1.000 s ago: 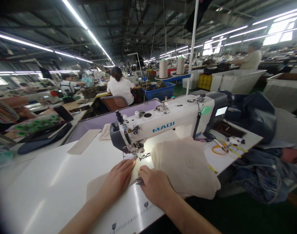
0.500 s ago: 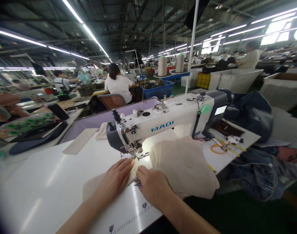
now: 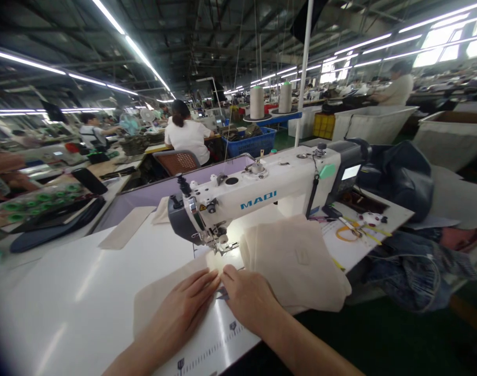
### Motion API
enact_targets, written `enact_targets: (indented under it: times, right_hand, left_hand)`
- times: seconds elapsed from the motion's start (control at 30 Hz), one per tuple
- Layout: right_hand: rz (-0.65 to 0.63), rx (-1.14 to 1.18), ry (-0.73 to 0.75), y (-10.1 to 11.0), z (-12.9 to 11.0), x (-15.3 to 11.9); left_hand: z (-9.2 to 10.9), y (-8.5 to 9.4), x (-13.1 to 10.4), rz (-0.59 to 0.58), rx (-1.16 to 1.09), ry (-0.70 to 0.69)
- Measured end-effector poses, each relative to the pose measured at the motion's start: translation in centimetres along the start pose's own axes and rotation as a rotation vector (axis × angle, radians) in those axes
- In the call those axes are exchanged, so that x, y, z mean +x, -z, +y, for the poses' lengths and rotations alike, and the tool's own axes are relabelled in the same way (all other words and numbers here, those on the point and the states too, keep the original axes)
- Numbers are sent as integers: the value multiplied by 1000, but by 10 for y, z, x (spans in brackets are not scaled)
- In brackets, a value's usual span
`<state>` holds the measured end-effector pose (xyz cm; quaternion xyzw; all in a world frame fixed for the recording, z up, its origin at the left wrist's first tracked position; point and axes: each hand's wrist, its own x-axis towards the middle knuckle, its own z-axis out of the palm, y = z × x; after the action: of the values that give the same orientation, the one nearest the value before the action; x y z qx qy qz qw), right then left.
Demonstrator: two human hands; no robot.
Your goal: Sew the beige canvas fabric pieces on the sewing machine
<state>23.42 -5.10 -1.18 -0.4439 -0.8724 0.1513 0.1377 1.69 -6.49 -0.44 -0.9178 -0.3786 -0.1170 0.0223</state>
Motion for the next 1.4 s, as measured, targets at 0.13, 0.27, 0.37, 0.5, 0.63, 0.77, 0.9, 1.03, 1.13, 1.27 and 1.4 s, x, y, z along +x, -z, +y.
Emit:
enact_targets:
  times: [0.13,0.27,0.37,0.5,0.63,0.77,0.9,1.03,1.13,1.27,1.4]
  right_hand:
    - [-3,-25,-35,3,-2,5]
    - [-10,-38,-58,6,-1,14]
    - [-14,-55,-60,10,0,21]
    - [-8,-70,-76,14,0,29]
    - [4,-68,-82,16,0,34]
    - [5,-61,-91,19,0,32]
    - [-9,-65,-99,20,-1,26]
    - [-21,-58,-100,16,-2,21]
    - [-21,-33,-100,11,-1,19]
    - [-5,-4,-106,7,1,21]
    - [5,20,-116,6,0,21]
  left_hand:
    - [-9,-1,4,24,-2,-12]
    - [-15,0,10,13,4,-6]
    - [-21,0,14,-5,17,24]
    - [-32,-1,20,14,4,49]
    - [-45,1,30,33,-4,47]
    - [-54,3,37,33,-15,60]
    - [-57,3,37,31,-19,69]
    - [-58,-1,36,30,-24,74]
    - [-59,-2,35,36,-21,76]
    - [-58,-2,35,51,-25,73]
    - [-56,0,34,72,-43,66]
